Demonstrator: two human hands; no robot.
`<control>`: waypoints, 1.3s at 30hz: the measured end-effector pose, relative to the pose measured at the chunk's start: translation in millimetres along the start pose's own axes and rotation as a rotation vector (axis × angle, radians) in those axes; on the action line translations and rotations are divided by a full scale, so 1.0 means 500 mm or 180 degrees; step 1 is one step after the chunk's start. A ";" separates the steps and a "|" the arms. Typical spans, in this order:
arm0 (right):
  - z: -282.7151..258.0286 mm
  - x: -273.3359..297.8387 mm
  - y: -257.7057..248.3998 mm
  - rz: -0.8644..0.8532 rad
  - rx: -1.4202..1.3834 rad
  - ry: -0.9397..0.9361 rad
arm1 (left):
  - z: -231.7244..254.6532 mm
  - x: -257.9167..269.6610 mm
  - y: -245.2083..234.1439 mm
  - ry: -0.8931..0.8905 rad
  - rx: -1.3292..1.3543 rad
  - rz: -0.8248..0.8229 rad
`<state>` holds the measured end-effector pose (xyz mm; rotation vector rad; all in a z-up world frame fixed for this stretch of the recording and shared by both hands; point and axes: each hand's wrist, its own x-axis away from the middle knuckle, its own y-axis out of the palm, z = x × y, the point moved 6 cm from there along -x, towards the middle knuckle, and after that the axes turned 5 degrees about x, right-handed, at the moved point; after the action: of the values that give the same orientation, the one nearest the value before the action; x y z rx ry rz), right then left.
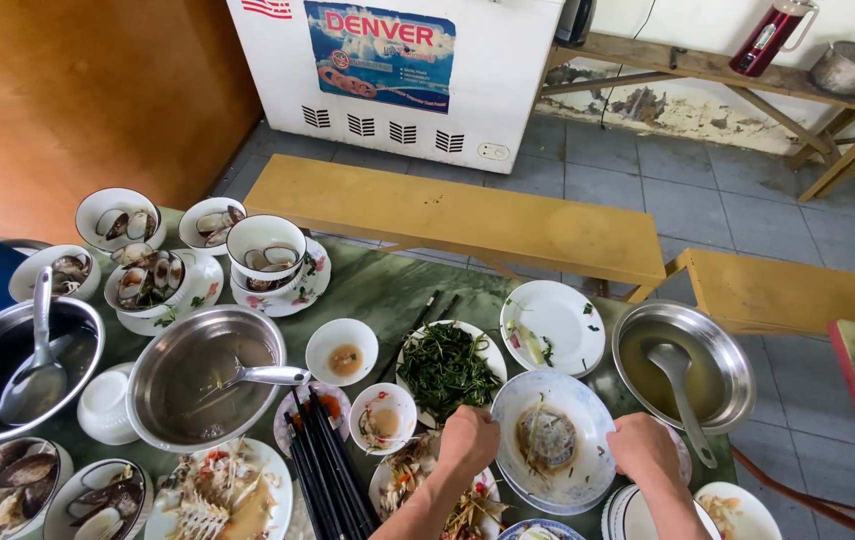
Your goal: Clearing a dining table by stacking numerous small bowls and plates and consolidating leftovers into a larger pot.
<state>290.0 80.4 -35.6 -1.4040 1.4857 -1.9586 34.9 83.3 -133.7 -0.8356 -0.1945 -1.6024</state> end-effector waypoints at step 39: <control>-0.377 -0.105 0.074 -0.0290 0.0448 -0.0714 | -0.040 0.064 -0.179 0.0038 0.0408 0.0212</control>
<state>147.3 207.9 -90.8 -1.5930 1.1813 -1.8458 -54.7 67.4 -99.5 -0.7265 -0.2558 -1.5158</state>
